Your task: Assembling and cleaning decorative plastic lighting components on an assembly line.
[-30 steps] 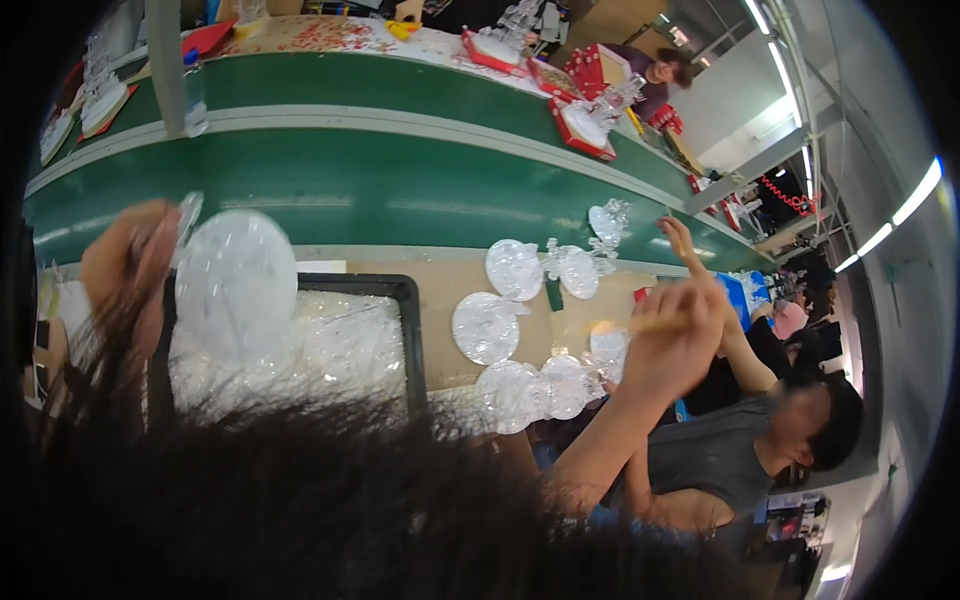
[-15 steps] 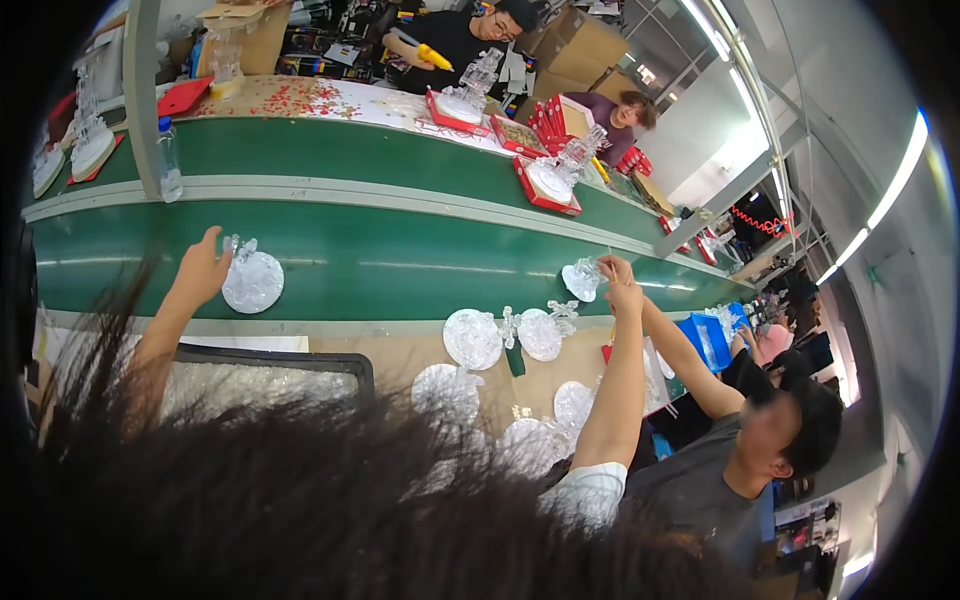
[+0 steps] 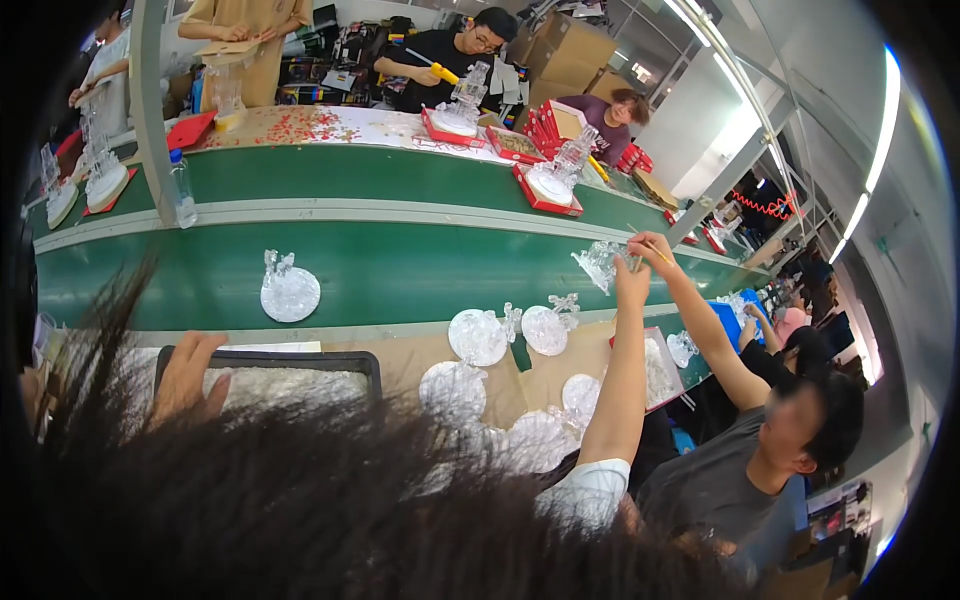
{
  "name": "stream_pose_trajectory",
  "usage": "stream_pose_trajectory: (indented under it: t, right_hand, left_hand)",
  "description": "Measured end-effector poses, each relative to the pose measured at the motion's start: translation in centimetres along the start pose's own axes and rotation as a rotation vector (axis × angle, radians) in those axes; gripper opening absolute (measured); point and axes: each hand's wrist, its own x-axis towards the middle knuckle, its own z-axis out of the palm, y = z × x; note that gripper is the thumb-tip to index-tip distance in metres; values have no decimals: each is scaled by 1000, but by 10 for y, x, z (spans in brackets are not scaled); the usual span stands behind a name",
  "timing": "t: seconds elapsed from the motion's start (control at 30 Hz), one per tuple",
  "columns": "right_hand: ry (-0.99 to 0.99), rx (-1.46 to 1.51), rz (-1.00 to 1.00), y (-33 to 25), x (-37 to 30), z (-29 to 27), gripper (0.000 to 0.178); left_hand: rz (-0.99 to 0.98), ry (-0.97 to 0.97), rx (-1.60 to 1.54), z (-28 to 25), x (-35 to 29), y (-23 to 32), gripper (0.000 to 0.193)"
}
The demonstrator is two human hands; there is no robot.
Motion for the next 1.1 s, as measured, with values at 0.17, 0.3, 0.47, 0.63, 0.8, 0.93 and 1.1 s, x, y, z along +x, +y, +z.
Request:
stream_pose_trajectory:
  t: [0.17, 0.3, 0.47, 0.63, 0.8, 0.93, 1.1]
  right_hand:
    - [83, 365, -398, -37, -21, 0, 37]
    - [-68, 112, 253, -37, -41, -26, 27]
    - [-140, 65, 175, -78, -66, -72, 30]
    - [-133, 182, -87, -221, -166, -95, 24]
    - [-187, 250, -334, -353, -299, -146, 21]
    - [-290, 488, -484, -370, -374, -135, 31]
    - [-352, 719, -569, -429, -452, -86, 32]
  left_hand:
    - [38, 14, -53, -8, -27, -2, 38]
    - [136, -52, -186, 1, -29, -8, 34]
    - [193, -136, -320, 0, -22, 40, 36]
    - [183, -145, -225, -20, -45, 54, 41]
    - [241, -124, -323, -39, -59, 66, 38]
    - [66, -523, -632, 26, -3, -27, 45]
    - [274, 53, -359, -66, -88, 29, 64]
